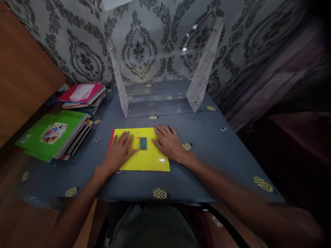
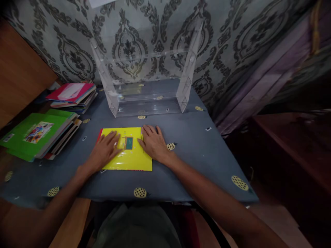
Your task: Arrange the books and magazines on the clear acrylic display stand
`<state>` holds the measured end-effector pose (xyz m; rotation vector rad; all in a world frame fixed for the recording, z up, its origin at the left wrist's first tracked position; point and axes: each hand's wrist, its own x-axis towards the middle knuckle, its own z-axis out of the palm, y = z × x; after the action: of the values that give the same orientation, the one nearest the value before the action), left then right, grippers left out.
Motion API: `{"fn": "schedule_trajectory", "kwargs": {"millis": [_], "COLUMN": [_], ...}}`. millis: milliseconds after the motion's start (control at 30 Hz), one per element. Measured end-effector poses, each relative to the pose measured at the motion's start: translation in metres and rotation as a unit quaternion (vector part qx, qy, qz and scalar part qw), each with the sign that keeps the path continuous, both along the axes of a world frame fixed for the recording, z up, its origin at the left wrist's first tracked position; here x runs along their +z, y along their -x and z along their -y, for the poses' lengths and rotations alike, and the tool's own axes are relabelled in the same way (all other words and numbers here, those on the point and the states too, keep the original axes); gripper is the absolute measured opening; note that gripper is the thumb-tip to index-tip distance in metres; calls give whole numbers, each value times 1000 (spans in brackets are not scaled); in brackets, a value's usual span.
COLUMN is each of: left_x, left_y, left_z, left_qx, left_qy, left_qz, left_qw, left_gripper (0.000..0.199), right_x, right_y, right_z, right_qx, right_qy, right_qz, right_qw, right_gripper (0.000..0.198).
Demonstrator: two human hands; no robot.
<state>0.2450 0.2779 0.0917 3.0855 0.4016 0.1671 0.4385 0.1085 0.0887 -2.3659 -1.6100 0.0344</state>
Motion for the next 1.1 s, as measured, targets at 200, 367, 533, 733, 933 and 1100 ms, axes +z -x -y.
{"fn": "schedule_trajectory", "kwargs": {"millis": [200,367,533,733,933,1100], "left_x": [2,-2,14,54,56,56], "left_y": [20,23,14,-1,-7,-16], "left_z": [35,41,40,30,31,42], "left_qx": [-141,-168,-108,47,227,259], "left_qy": [-23,-20,95,433,719,754], "left_qz": [-20,19,55,140,251,310], "left_qw": [989,985,988,889,607,518], "left_gripper": [77,51,39,38,42,45], "right_x": [-5,-9,-9,2,13,16], "right_y": [-11,-14,-23,-36,-37,-30], "right_z": [1,3,2,4,6,10], "right_qx": [25,35,51,29,-46,53], "right_qy": [-40,-45,-66,-174,-202,-187], "right_qz": [-7,-21,-86,-335,-500,-641], "right_qw": [999,998,993,926,841,742], "right_gripper": [48,47,44,83,110,74]}}
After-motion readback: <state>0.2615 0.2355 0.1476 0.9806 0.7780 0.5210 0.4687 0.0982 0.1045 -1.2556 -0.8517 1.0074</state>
